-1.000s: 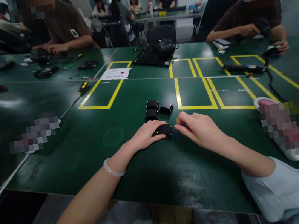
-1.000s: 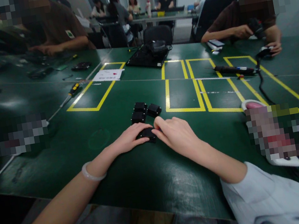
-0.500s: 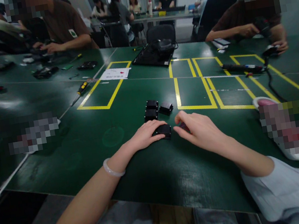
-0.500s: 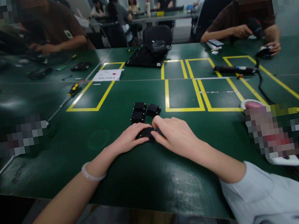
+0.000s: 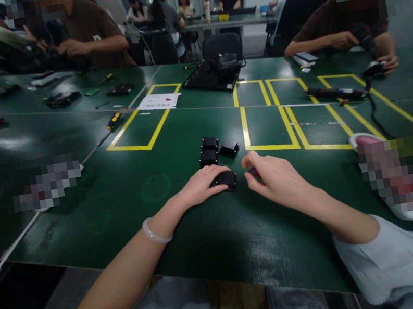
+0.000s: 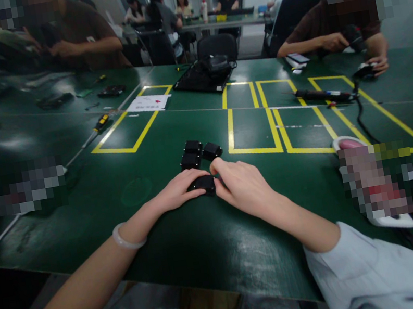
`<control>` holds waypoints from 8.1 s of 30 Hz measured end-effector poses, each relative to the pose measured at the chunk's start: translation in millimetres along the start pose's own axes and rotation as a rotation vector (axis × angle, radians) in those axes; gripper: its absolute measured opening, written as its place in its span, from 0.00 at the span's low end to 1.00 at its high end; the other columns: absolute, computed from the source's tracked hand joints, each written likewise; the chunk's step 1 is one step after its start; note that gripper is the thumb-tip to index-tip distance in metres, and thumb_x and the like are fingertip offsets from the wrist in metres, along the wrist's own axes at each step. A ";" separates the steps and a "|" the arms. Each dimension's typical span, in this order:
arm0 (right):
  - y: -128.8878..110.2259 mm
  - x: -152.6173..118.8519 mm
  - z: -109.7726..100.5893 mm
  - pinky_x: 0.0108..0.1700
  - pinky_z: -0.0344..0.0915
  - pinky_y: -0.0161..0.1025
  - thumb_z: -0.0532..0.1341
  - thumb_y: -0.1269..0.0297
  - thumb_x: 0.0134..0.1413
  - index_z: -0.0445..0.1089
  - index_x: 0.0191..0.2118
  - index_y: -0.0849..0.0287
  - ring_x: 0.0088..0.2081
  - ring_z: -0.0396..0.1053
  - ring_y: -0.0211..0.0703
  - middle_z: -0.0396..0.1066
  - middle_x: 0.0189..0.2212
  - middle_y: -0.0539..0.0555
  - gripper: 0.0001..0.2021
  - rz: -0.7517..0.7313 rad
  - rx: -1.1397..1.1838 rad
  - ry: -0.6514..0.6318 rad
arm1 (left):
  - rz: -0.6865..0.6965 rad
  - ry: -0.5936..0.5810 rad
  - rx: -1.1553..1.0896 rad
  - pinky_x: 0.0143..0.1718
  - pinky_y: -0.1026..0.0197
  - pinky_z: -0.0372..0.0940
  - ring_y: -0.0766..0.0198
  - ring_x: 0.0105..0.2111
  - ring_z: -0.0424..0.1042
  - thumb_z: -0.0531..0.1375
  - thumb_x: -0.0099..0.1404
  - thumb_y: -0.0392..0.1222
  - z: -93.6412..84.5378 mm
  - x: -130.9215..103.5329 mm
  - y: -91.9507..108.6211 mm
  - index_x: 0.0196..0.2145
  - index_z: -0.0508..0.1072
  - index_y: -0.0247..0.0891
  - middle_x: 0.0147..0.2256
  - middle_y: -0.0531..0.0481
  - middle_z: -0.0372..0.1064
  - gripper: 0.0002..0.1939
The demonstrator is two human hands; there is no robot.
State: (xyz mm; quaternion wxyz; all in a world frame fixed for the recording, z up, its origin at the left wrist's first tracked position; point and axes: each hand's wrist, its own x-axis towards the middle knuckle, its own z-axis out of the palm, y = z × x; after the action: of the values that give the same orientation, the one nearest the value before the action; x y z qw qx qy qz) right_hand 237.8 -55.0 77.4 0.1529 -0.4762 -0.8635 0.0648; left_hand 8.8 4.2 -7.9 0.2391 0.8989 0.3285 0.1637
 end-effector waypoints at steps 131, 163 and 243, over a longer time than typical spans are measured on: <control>1.1 1.3 -3.4 0.29 0.50 0.36 0.48 0.60 0.64 0.61 0.37 0.57 0.27 0.63 0.40 0.68 0.25 0.51 0.09 -0.010 -0.038 -0.044 | -0.005 0.004 0.002 0.54 0.53 0.58 0.54 0.51 0.64 0.56 0.68 0.51 1.3 -0.8 -0.5 0.57 0.62 0.44 0.53 0.46 0.65 0.22; 2.7 -0.4 -0.7 0.30 0.52 0.35 0.51 0.65 0.58 0.59 0.43 0.58 0.28 0.64 0.40 0.69 0.28 0.51 0.08 -0.009 0.045 -0.017 | 0.006 0.000 0.013 0.53 0.53 0.58 0.54 0.51 0.64 0.56 0.68 0.50 1.1 0.0 -0.9 0.56 0.63 0.44 0.52 0.46 0.65 0.21; 2.3 0.6 -1.3 0.30 0.53 0.36 0.49 0.65 0.61 0.60 0.42 0.58 0.26 0.63 0.40 0.68 0.26 0.50 0.07 0.009 0.018 -0.018 | 0.006 -0.007 0.013 0.52 0.54 0.58 0.54 0.50 0.64 0.56 0.68 0.50 -0.5 0.2 1.9 0.56 0.63 0.44 0.52 0.47 0.66 0.21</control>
State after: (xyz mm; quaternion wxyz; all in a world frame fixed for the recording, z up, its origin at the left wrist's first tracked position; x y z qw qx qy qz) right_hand 239.8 -53.3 78.2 0.1489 -0.4781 -0.8621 0.0777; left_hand 9.7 3.3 -6.4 0.2340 0.9021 0.3259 0.1590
